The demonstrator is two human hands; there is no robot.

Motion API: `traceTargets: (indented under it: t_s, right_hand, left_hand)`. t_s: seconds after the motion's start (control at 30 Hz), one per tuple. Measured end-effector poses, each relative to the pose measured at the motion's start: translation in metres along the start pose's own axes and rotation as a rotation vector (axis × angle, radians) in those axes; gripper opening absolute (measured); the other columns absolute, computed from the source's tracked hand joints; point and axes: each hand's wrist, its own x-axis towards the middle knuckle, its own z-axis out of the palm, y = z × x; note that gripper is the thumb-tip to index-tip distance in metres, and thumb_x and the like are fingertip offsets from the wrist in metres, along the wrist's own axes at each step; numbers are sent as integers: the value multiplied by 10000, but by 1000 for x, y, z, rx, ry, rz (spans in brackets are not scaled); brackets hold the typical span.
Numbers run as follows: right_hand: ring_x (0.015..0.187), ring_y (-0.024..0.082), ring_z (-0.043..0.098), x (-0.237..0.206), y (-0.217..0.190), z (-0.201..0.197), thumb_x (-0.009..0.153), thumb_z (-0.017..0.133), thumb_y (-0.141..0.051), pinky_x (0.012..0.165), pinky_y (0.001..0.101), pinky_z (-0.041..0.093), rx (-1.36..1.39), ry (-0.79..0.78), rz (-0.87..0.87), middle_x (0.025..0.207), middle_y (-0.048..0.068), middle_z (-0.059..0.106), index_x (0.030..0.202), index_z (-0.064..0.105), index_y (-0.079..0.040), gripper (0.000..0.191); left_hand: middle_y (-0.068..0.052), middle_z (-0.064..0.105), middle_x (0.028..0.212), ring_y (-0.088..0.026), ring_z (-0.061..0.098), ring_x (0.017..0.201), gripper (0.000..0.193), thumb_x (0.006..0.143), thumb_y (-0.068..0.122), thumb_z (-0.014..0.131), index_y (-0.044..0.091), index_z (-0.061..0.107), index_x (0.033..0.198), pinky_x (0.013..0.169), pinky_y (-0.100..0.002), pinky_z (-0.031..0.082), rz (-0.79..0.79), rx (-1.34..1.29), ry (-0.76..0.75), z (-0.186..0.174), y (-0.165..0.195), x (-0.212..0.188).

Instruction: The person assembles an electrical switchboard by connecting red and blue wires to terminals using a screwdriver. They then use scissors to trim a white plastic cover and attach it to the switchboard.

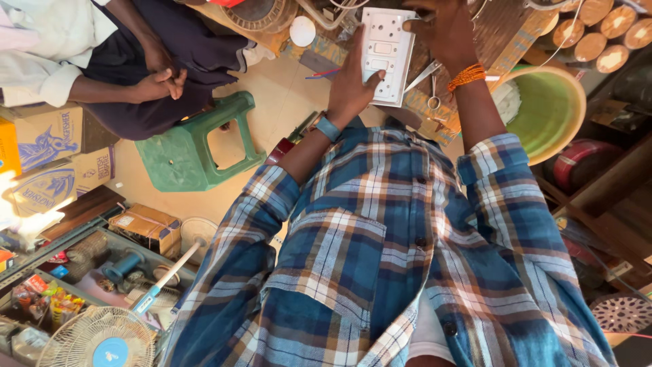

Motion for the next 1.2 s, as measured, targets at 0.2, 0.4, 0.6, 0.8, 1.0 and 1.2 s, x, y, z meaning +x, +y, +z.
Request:
traceTargets:
  t_s: [0.2, 0.4, 0.6, 0.8, 1.0, 1.2]
  right_hand:
    - [824, 245, 723, -21, -13, 7, 967, 769, -139, 734, 357, 549, 143, -53, 451, 988, 153, 750, 1264, 694, -39, 322]
    - [947, 254, 757, -68, -29, 10, 1008, 697, -78, 791, 354, 607, 157, 120, 451, 1102, 165, 729, 1236, 688, -4, 240]
    - [1052, 367, 673, -94, -48, 20, 904, 701, 17, 881, 450, 576, -197, 159, 156, 1179, 186, 649, 1129, 662, 4, 228]
    - [1070, 303, 696, -65, -36, 27, 1013, 717, -104, 943, 404, 567, -10, 218, 455, 1224, 150, 690, 1191, 708, -47, 187]
    - [1426, 461, 409, -104, -89, -12, 747, 870, -219, 1174, 501, 367, 296, -132, 210, 1553, 283, 415, 1518, 466, -62, 884]
    - [1458, 445, 429, -119, -122, -8, 703, 916, -193, 1208, 498, 407, -85, -143, 298, 1588, 233, 411, 1591, 390, -97, 1037]
  left_hand:
    - [-282, 174, 1696, -500, 628, 1169, 1278, 796, 603, 875, 194, -7, 1626, 827, -551, 585, -425, 369, -388, 3, 31, 17]
    - [-202, 450, 1461, -483, 605, 1157, 1352, 605, 459, 947, 262, 79, 1623, 913, -607, 489, 20, 661, -113, -11, 40, 9]
    - [-190, 453, 1539, -424, 608, 1174, 1337, 584, 391, 965, 173, 155, 1626, 907, -612, 433, 251, 564, -200, -89, 25, 21]
    - [-205, 448, 1548, -437, 585, 1142, 1333, 585, 385, 956, 155, 164, 1633, 979, -546, 424, 342, 702, -537, -113, 49, 24]
    - [-163, 450, 1533, -420, 571, 1210, 1117, 767, 371, 925, 182, 257, 1642, 990, -548, 423, 518, 543, -533, -82, 47, 8]
    - [-155, 385, 1625, -389, 517, 1349, 1063, 763, 274, 916, 180, 307, 1630, 1093, -567, 395, 681, 530, -625, -36, 34, 12]
